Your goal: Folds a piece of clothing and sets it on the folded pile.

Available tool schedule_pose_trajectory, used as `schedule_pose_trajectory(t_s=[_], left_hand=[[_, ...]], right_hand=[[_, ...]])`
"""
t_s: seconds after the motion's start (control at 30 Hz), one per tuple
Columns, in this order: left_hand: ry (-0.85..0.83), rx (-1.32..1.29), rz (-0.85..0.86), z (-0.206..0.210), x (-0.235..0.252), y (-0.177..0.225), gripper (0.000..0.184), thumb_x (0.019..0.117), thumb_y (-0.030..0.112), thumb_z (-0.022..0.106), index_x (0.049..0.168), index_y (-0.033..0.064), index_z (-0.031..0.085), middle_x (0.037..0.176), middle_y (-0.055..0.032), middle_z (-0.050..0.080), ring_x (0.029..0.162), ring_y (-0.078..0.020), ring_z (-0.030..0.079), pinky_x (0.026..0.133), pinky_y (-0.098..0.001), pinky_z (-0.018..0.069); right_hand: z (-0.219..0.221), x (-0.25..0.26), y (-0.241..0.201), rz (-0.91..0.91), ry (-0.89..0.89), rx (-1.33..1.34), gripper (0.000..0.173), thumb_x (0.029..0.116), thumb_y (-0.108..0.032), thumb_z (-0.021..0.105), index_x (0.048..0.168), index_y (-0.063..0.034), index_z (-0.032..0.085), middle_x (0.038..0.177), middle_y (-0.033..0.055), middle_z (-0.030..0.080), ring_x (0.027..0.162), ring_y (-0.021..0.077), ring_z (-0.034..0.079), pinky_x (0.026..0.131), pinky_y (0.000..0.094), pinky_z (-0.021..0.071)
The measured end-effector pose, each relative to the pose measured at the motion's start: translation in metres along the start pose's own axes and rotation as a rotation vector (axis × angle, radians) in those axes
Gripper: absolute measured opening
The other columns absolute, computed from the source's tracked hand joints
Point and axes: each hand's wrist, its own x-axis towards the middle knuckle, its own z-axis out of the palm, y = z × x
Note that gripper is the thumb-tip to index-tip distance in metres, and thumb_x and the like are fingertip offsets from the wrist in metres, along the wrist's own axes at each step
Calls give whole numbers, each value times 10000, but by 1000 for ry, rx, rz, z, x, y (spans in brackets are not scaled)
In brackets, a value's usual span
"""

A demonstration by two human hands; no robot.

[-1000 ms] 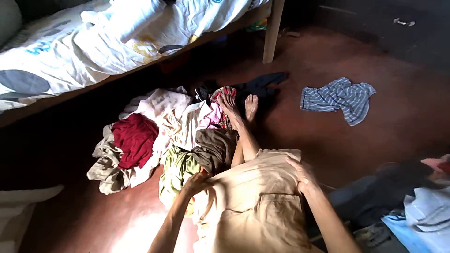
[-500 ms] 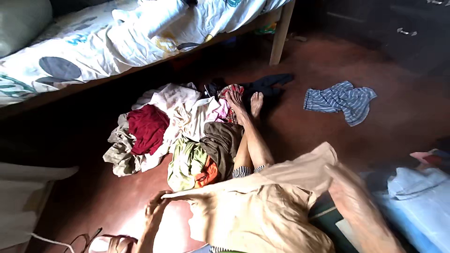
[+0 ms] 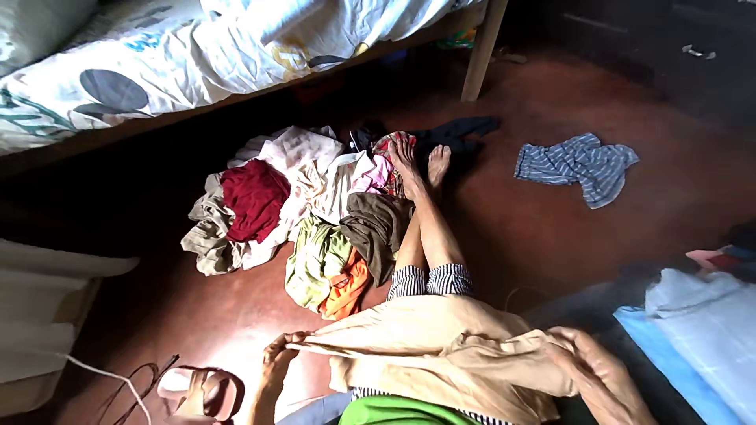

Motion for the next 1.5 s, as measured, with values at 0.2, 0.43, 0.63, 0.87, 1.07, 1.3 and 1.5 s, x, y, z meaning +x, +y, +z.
schedule_pose_trajectory(t_s=[0.2, 0.43, 0.63, 0.87, 1.07, 1.3, 1.5], left_hand=[[-352, 727, -455, -5, -4, -22, 278, 1024, 161, 585, 1135, -76, 678, 1039, -230, 693, 925, -324, 664, 854, -529, 521], [-539, 177, -736, 89, -42, 2, 801, 1046, 649, 77, 1204, 71, 609, 919, -71, 659, 792, -178, 622, 728, -406, 537], [-26, -434, -674, 130, -50, 14, 429, 1119, 382, 321, 1110, 48, 591, 832, -50, 690, 734, -110, 675, 679, -294, 579], [233, -865, -450, 102, -58, 48, 182, 1068, 157, 428, 1010, 96, 590, 814, -16, 705, 727, -113, 706, 667, -310, 613], [197, -899, -591, 107, -58, 18, 166, 1046, 173, 417, 1132, 89, 531, 913, -55, 668, 792, -150, 681, 695, -343, 591], [324, -348, 46, 106, -52, 90, 377, 870, -78, 583, 1245, -70, 543, 1039, -123, 670, 889, -121, 670, 782, -301, 586], [-38, 473, 872, 112, -97, 140, 244, 896, 212, 659, 1049, 38, 736, 869, -82, 707, 749, -168, 687, 652, -348, 589]], right_hand=[[12, -2, -7, 32, -207, -562, 402, 1044, -20, 484, 1419, 125, 488, 1467, 321, 490, 1385, 397, 482, 1160, 452, 353], [96, 22, 38, -548, -315, -518, 380, 958, -277, 689, 1185, 27, 711, 1254, 240, 670, 1197, 366, 628, 1056, 519, 452], [137, 18, 36, -550, -448, -636, 366, 1039, -210, 530, 1221, 69, 680, 1080, 247, 720, 1060, 375, 673, 998, 514, 448], [125, 11, 35, -710, -520, -566, 285, 964, -195, 646, 1092, 39, 747, 1062, 236, 727, 1028, 383, 685, 987, 525, 465], [163, -4, 19, -684, -707, -734, 482, 1022, -237, 608, 1436, 4, 556, 1498, 240, 513, 1441, 418, 422, 1187, 664, 209], [158, 10, 40, -446, -817, -83, 356, 1020, -90, 578, 1317, 102, 615, 1324, 272, 635, 1266, 331, 609, 1135, 425, 429], [108, 40, 41, 199, -521, 965, 739, 1064, -543, 39, 1587, -61, 241, 1603, 175, 357, 1416, 326, 431, 1088, 539, 416]])
